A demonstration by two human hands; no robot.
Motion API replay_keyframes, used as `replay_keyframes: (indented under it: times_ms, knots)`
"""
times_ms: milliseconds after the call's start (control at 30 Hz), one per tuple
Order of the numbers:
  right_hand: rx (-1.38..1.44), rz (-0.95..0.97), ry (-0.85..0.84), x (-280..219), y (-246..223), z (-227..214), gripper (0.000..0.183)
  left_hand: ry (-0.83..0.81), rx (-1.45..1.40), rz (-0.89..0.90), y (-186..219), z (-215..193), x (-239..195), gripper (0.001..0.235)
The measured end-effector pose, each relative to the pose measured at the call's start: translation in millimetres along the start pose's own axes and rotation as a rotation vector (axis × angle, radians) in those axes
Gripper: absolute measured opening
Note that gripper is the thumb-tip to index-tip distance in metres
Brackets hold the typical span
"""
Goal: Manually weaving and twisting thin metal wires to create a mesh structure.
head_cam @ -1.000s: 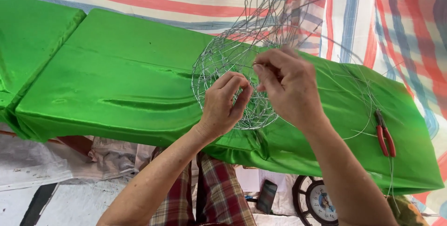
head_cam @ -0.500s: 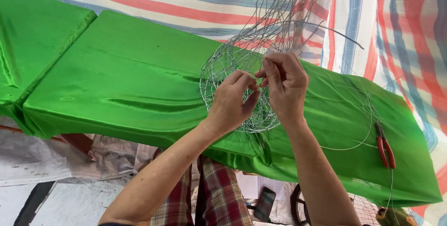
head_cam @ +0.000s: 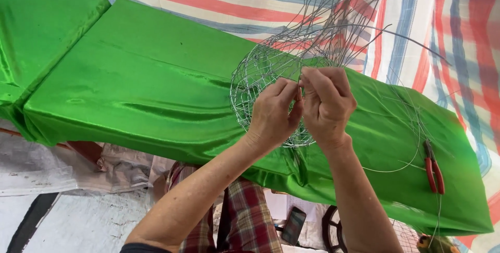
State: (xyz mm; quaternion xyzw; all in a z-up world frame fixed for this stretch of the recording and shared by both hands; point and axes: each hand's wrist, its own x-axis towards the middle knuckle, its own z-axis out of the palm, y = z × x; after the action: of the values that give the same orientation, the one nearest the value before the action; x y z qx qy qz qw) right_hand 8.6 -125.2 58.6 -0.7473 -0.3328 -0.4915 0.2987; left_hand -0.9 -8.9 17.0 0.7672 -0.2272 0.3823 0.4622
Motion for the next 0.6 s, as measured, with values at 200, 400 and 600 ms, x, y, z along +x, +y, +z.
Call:
replay_keyframes:
  times_ms: [200,400,600]
  knots:
    - [0.017,-0.091,-0.001,-6,3,1,0.010,-0.010,0.028,-0.007,-7,7,-3,0.010]
    - [0.001,-0.122,-0.012,-3,6,1,0.008,-0.002,-0.010,0.026,-7,-3,0,0.012]
    - [0.223,0.172,-0.095,9,1,-5,0.008,-0.004,-0.033,0.015,8,-13,1,0.019]
